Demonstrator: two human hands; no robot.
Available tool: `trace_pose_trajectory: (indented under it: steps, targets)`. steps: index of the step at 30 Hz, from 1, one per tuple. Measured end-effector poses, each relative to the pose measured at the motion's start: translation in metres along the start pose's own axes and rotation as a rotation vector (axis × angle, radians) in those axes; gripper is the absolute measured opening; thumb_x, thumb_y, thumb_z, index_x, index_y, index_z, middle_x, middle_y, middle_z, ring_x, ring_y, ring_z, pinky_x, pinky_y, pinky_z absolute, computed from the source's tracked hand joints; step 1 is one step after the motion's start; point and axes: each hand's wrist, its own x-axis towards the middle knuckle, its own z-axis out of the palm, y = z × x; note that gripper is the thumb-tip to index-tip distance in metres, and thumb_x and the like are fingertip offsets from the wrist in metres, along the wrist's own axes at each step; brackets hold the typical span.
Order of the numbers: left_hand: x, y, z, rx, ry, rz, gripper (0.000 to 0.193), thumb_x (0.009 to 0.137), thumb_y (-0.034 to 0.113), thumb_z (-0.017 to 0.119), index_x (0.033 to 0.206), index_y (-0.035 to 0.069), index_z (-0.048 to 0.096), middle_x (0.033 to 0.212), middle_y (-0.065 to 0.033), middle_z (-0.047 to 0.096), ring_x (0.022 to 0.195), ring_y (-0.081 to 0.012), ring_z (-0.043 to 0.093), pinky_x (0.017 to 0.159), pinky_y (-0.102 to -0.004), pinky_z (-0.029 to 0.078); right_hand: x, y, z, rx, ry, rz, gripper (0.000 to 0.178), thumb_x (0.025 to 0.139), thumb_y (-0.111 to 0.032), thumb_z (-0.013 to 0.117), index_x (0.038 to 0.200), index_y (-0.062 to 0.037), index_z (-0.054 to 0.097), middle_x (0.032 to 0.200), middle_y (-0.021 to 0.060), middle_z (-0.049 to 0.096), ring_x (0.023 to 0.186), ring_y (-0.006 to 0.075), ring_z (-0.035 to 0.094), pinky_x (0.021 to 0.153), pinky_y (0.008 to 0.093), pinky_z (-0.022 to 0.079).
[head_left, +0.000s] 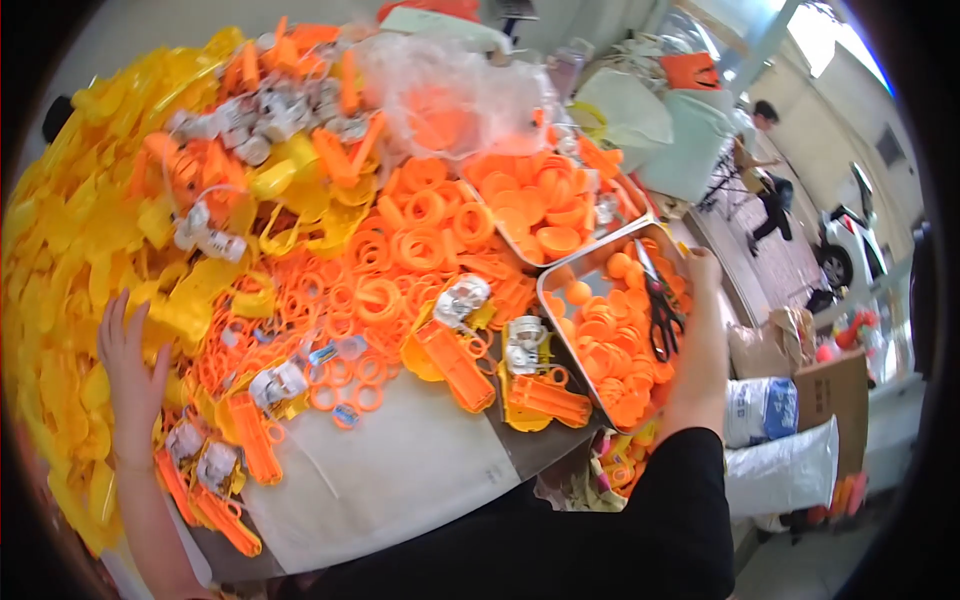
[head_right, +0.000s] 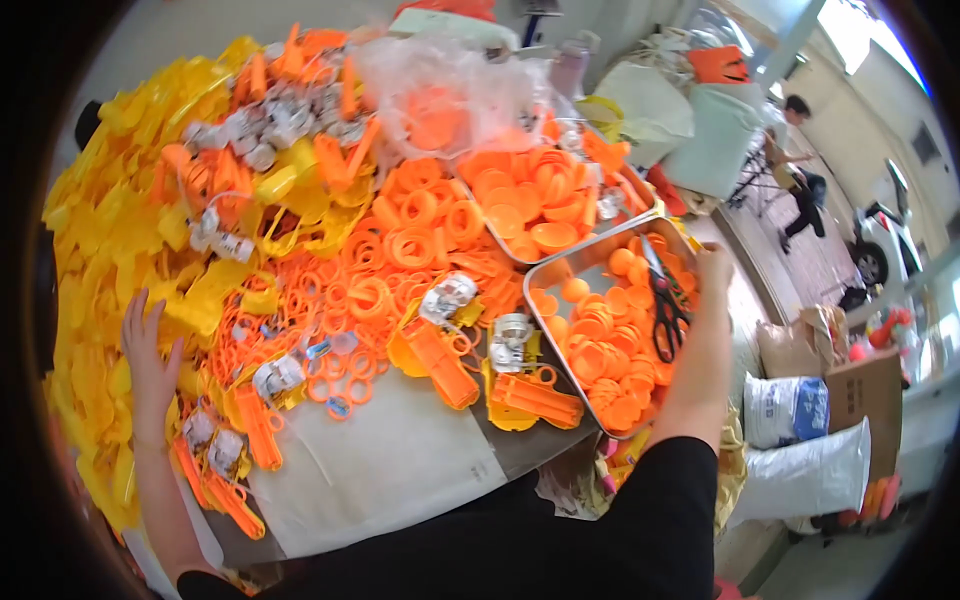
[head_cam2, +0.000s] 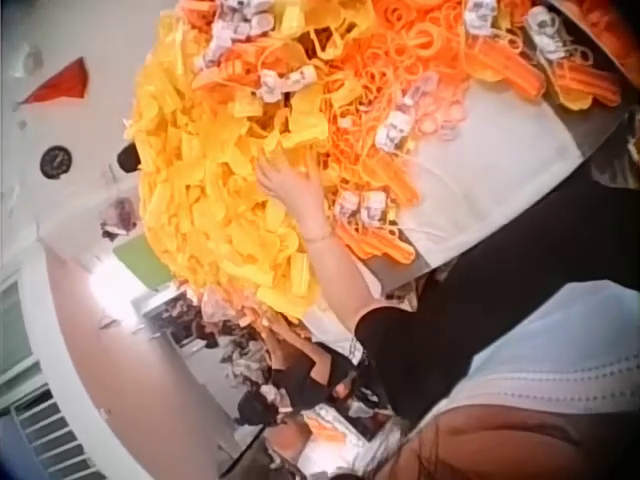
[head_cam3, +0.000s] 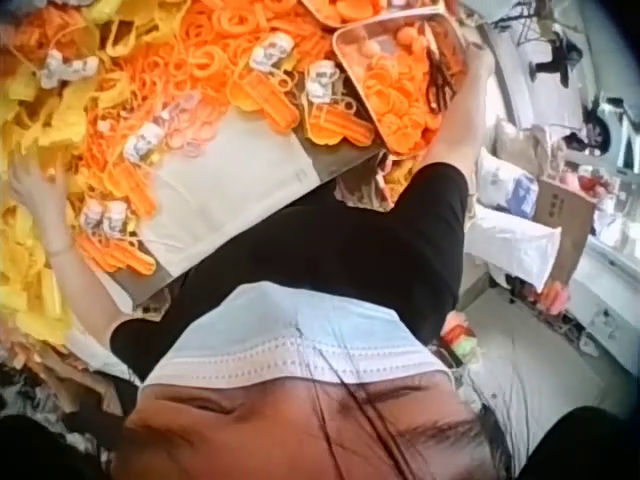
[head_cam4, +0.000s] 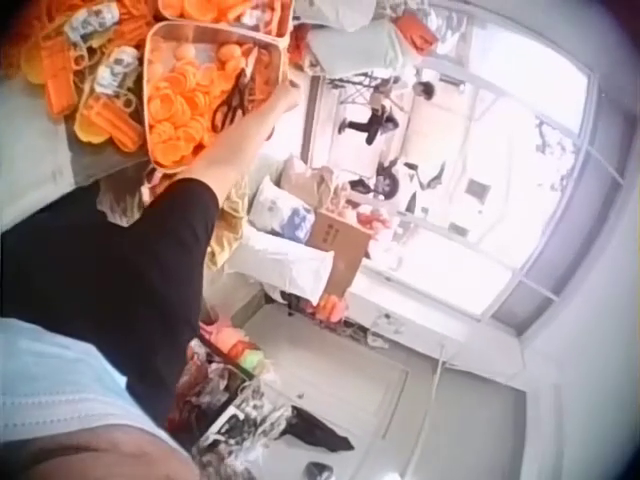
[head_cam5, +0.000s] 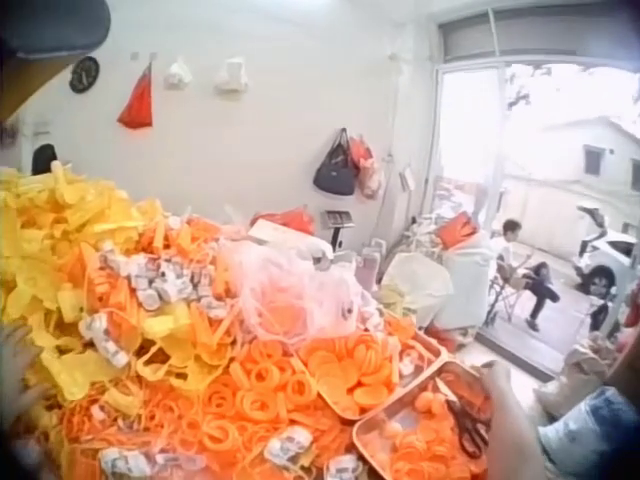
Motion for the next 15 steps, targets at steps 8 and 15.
trace_pose_trajectory:
  steps: [8,15]
  targets:
    - [0.029,0.021,-0.005,-0.093,0.185,0.015,0.048,0.078,0.019,0.067,0.122,0.007,0.052,0.133,-0.0164,0.044,0.125,-0.0362,0.038,0.105,-0.0482,0.029,0.051,0.04,0.051,-0.17,-0.238,-0.368,0.031,0.091,-0.037,0.047,0.102,-0.0122,0.061,0.098,0.0156,0.064,0.088,0.0322,0.063,0.073,0.0439,0.052]
    - [0.038,-0.056,-0.013,0.115,0.386,-0.284,0.038,0.082,0.02,0.063,0.117,0.006,0.057,0.126,-0.0156,0.051,0.119,-0.0322,0.044,0.1,-0.0455,0.034,0.041,-0.018,0.033,0.255,-0.098,-0.535,0.042,0.091,-0.033,0.049,0.124,-0.0074,0.05,0.117,0.0176,0.057,0.111,0.0326,0.053,0.092,0.0401,0.044]
